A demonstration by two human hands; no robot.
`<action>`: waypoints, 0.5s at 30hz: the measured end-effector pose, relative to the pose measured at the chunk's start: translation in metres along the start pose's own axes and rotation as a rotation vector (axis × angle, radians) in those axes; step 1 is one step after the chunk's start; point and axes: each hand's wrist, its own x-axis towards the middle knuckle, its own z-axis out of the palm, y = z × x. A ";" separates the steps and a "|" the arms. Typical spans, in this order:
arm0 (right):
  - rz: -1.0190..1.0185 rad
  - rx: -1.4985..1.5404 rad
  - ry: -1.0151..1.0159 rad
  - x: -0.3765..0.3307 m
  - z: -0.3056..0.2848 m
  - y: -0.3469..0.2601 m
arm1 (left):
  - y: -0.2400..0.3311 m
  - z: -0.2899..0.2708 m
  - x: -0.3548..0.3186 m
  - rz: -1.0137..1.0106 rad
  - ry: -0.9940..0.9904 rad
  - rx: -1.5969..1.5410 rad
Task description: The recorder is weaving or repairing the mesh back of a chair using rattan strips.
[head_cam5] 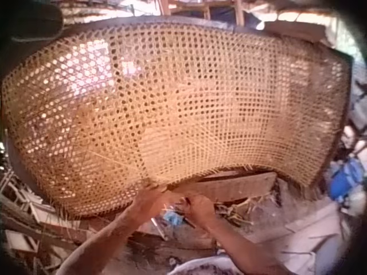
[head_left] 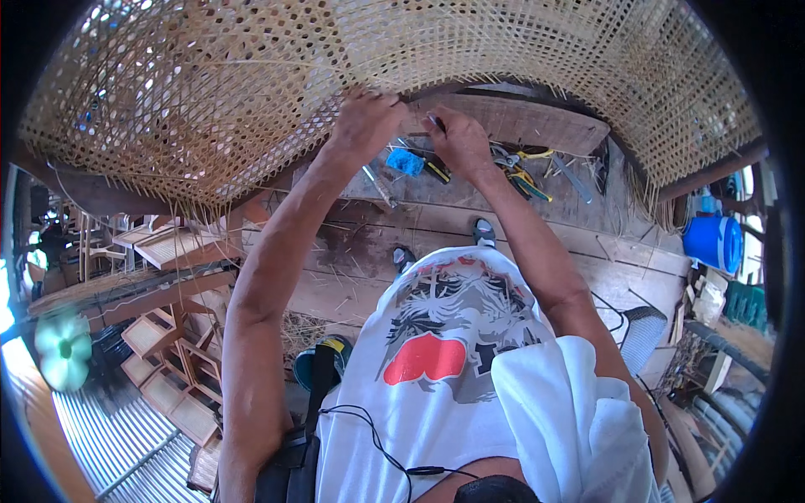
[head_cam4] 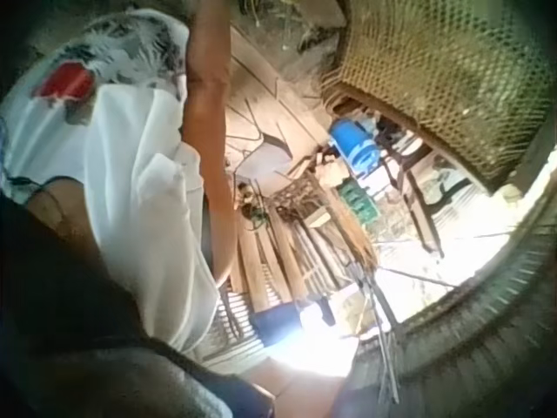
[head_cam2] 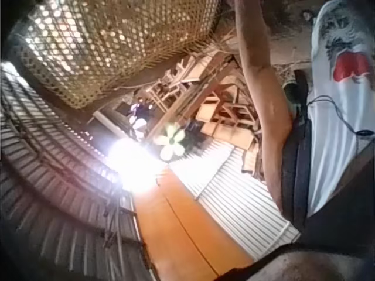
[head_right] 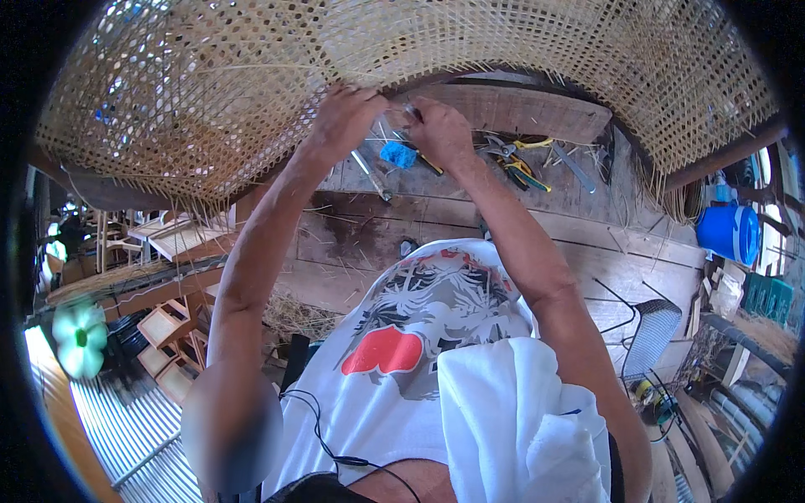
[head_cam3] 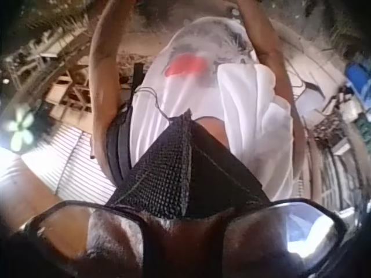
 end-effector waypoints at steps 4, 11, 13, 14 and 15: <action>0.548 0.297 -0.189 -0.007 0.014 0.070 | 0.021 -0.008 -0.024 -0.215 0.062 0.048; 0.577 0.876 -0.326 0.015 0.036 0.067 | 0.023 -0.008 -0.027 -0.539 0.004 0.161; 0.305 0.650 -0.268 0.025 0.028 0.036 | 0.025 -0.004 -0.025 -0.622 -0.025 0.094; 0.083 0.416 -0.191 0.029 0.024 0.021 | 0.026 -0.002 -0.025 -0.661 -0.037 0.065; -0.199 0.195 -0.086 0.030 0.020 0.009 | 0.026 -0.001 -0.027 -0.686 -0.046 0.035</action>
